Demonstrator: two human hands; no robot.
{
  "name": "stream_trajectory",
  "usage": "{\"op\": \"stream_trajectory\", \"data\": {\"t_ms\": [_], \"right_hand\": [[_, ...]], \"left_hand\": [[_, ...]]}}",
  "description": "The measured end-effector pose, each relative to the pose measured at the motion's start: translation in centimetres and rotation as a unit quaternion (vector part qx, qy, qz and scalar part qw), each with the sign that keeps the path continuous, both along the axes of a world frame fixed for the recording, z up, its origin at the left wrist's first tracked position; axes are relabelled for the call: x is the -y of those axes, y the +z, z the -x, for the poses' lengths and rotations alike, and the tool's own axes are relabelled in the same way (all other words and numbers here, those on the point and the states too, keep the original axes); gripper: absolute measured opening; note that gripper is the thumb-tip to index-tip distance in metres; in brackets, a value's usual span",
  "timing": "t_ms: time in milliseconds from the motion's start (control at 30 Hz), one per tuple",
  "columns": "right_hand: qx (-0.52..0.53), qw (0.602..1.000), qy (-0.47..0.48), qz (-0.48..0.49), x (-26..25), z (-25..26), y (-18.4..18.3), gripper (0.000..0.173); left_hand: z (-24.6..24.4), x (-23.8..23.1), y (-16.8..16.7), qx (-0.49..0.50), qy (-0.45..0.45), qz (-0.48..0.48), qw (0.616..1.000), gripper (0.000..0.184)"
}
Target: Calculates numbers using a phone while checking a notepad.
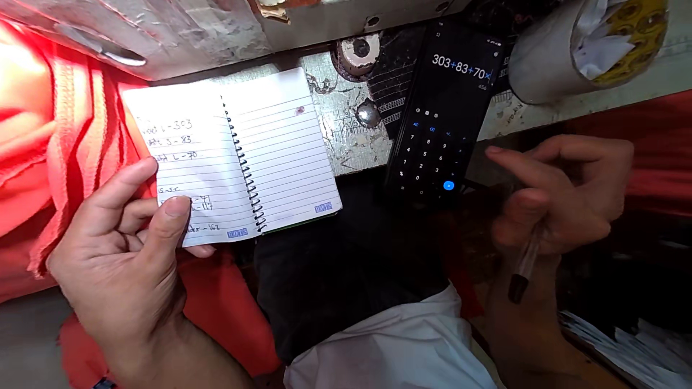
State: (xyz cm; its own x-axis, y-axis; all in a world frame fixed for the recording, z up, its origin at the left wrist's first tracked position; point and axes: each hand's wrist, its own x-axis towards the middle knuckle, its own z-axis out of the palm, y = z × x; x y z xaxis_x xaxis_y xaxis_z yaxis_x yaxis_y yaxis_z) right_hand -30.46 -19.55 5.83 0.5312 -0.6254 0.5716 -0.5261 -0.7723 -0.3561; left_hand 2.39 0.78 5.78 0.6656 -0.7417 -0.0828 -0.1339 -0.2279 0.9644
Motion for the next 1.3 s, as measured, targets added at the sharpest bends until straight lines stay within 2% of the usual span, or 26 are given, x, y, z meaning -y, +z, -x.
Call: {"op": "stream_trajectory", "data": {"t_ms": [267,467,733,1300], "right_hand": [[-0.018,0.999,0.029,-0.005,0.4,-1.2,0.1,0.048],[-0.094,0.995,0.023,-0.016,1.2,-2.3,0.9,0.048],[0.010,0.999,0.024,-0.018,0.7,0.0,0.1,0.045],[0.017,0.999,0.043,-0.027,0.3,0.0,-0.5,0.048]], "left_hand": [[0.0,0.0,0.0,0.007,-0.002,-0.007,1.000,0.039],[0.1,0.1,0.1,-0.001,0.004,-0.005,1.000,0.039],[-0.1,-0.1,-0.2,0.007,-0.001,-0.004,1.000,0.039],[0.1,0.0,0.0,0.009,-0.001,-0.007,1.000,0.038]]}}
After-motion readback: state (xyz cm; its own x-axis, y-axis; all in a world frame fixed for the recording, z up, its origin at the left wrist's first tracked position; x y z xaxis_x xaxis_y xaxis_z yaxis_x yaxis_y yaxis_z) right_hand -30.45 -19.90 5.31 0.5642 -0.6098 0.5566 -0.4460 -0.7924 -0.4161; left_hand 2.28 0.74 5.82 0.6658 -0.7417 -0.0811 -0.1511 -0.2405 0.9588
